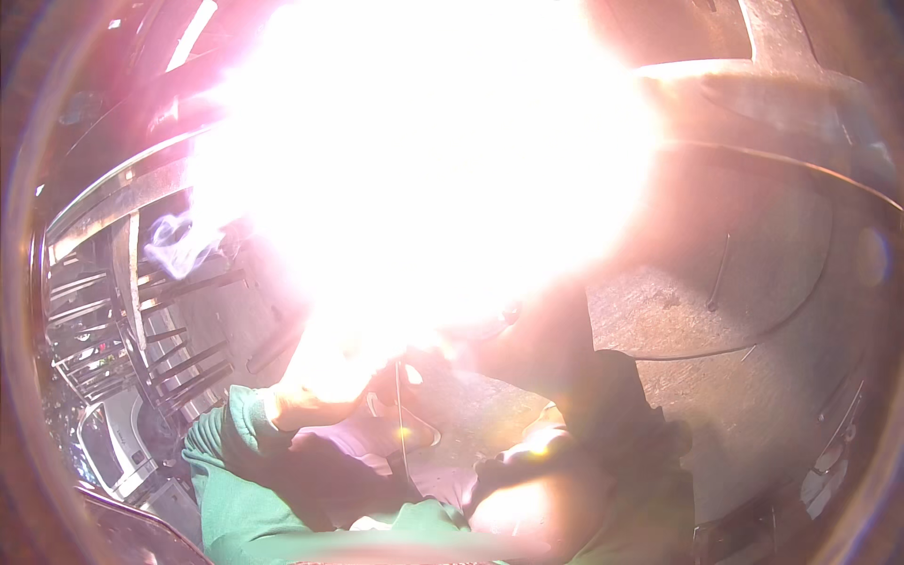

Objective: The person welds joints on a metal frame using a handheld welding torch and filler rod. They repeatedly position the torch, strike an arc, and move along seams while holding the rod with the other hand. The person repositions the frame and continues welding different joints.

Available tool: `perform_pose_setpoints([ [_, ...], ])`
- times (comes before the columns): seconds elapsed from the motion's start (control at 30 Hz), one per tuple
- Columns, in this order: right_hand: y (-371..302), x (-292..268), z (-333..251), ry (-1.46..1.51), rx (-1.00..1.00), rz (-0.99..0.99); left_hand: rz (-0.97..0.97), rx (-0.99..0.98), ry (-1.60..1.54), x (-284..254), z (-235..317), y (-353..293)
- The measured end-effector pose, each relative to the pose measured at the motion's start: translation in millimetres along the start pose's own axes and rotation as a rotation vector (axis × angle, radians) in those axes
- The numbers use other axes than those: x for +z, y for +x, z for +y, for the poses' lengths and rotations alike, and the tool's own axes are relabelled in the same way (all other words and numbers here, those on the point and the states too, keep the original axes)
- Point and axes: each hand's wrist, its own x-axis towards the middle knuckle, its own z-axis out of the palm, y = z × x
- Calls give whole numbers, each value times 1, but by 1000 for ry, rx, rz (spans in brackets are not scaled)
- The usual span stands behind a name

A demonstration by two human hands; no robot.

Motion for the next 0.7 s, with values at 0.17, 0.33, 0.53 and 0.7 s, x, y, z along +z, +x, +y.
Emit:
perform_pose_setpoints([
  [0.17,-1,-2,3,18,-26,107,0,59,70,0,-8,1],
  [0.33,3,2,5,198,-198,198,-26,84,53,-3,-12,-1],
  [0.53,2,-2,3,143,-117,168,-19,108,30,-2,-13,0],
  [0.7,7,-2,3,147,-147,141,-23,43,-5,-2,-10,-1],
])
